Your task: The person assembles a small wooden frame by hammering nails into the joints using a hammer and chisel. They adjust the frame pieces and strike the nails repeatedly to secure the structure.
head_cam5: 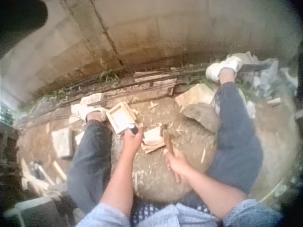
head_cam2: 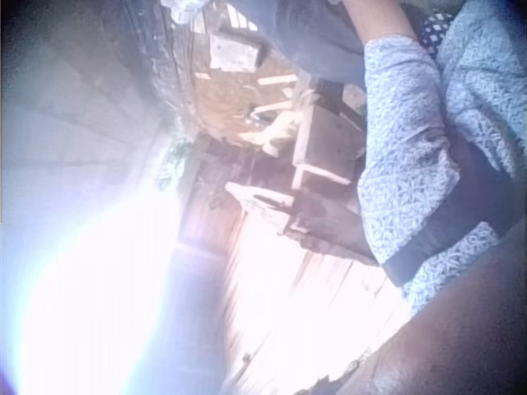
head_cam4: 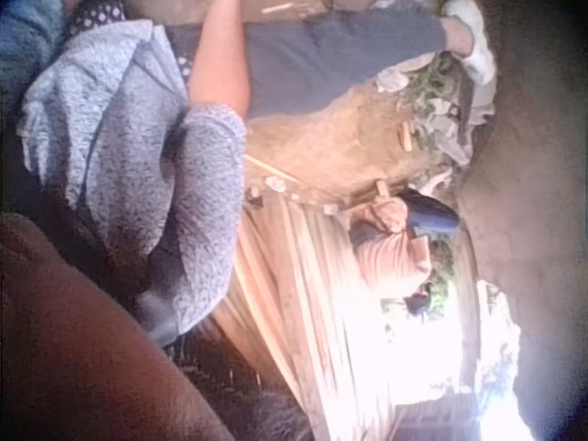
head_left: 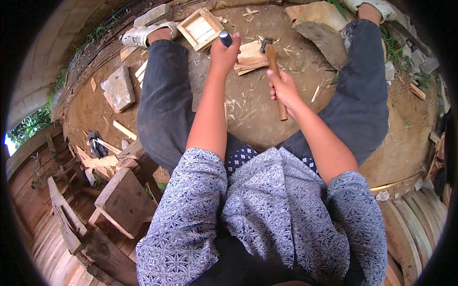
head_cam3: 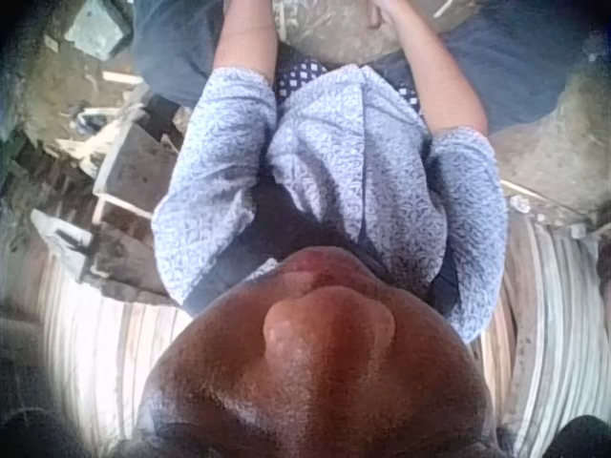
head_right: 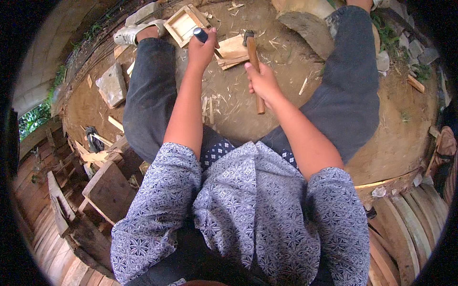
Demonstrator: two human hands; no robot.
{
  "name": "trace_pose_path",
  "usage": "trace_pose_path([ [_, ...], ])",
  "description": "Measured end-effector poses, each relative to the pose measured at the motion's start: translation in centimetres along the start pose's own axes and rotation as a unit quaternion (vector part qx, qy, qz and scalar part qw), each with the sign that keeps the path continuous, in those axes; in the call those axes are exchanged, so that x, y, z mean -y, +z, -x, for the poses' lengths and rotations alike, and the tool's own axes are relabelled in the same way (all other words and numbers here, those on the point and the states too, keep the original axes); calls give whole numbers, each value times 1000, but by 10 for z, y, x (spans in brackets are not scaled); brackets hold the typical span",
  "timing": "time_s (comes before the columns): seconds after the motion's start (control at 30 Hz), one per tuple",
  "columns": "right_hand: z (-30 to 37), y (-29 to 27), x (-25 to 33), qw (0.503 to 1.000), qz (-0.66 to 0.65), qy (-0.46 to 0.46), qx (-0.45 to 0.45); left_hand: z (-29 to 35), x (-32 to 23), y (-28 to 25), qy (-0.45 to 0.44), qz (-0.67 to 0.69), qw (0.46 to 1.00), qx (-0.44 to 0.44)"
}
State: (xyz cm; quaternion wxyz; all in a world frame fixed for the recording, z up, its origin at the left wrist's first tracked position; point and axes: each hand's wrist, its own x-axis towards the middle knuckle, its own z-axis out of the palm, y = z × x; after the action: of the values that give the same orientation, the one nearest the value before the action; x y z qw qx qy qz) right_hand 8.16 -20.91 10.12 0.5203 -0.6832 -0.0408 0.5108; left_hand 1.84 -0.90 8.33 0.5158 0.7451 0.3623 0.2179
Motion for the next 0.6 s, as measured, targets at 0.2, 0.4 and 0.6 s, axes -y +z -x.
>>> trace_pose_path([
  [0.2,25,-12,7,998,42,-48,24,-10,7,-13,-40,54,996,67],
  [0.4,58,-34,54,945,272,-183,12,-12,21,-5,-46,107,988,100],
  [0.6,111,10,146,887,280,-367,-18,-3,22,-14,-23,83,991,97],
])
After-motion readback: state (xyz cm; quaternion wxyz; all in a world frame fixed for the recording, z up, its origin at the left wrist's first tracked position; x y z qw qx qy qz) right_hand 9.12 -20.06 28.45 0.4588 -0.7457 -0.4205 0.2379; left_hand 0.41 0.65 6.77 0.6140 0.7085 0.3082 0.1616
